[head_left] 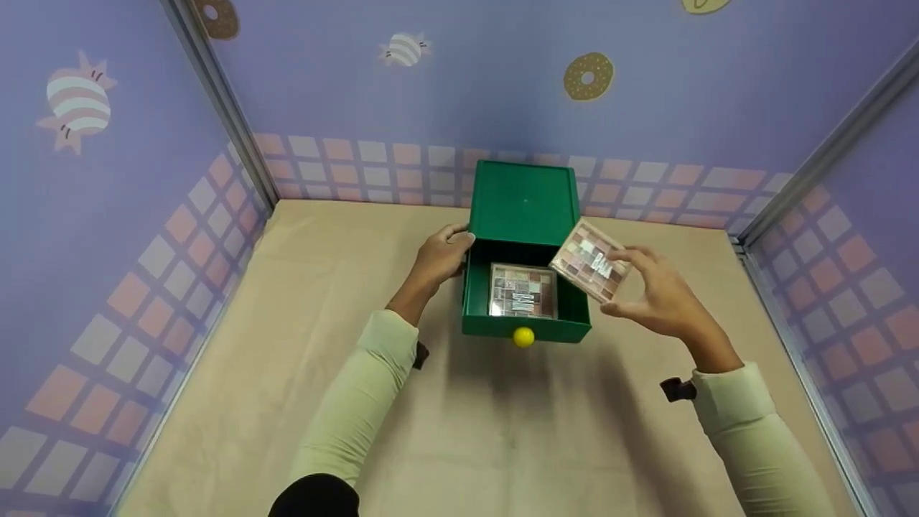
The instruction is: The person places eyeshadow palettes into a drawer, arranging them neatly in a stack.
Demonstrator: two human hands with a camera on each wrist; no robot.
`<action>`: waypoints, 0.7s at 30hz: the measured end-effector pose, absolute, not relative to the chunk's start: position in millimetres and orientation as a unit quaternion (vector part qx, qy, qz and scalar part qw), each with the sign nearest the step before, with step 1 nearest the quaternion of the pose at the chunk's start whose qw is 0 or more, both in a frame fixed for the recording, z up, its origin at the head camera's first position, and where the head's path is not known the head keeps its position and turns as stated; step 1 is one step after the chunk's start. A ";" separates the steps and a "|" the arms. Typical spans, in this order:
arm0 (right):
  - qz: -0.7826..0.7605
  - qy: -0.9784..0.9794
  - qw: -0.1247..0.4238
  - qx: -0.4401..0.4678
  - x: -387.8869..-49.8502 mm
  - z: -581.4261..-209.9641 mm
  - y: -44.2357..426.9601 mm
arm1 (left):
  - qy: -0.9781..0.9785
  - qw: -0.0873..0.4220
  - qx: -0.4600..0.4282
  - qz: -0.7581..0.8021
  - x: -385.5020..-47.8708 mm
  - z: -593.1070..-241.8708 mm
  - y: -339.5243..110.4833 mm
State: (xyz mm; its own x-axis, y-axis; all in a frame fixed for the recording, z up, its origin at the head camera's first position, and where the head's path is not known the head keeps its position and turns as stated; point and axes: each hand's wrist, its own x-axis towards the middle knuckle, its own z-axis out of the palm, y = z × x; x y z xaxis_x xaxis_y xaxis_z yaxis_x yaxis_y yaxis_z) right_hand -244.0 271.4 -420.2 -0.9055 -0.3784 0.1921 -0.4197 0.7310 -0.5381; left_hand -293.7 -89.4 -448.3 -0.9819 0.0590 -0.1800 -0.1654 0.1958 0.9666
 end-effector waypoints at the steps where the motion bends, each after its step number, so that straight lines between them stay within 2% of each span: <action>1: 0.295 -0.929 0.025 0.221 -244.7 -417.7 267.3 | 0.769 0.088 -0.035 0.632 -293.7 -448.3 -89.3; 7: 0.273 -0.924 -0.025 0.266 -250.0 -407.1 244.1 | 0.773 0.087 -0.031 0.627 -293.1 -448.0 -90.0; 21: 0.236 -0.909 -0.104 0.327 -261.7 -400.4 209.3 | 0.785 0.083 -0.030 0.613 -293.0 -447.6 -90.4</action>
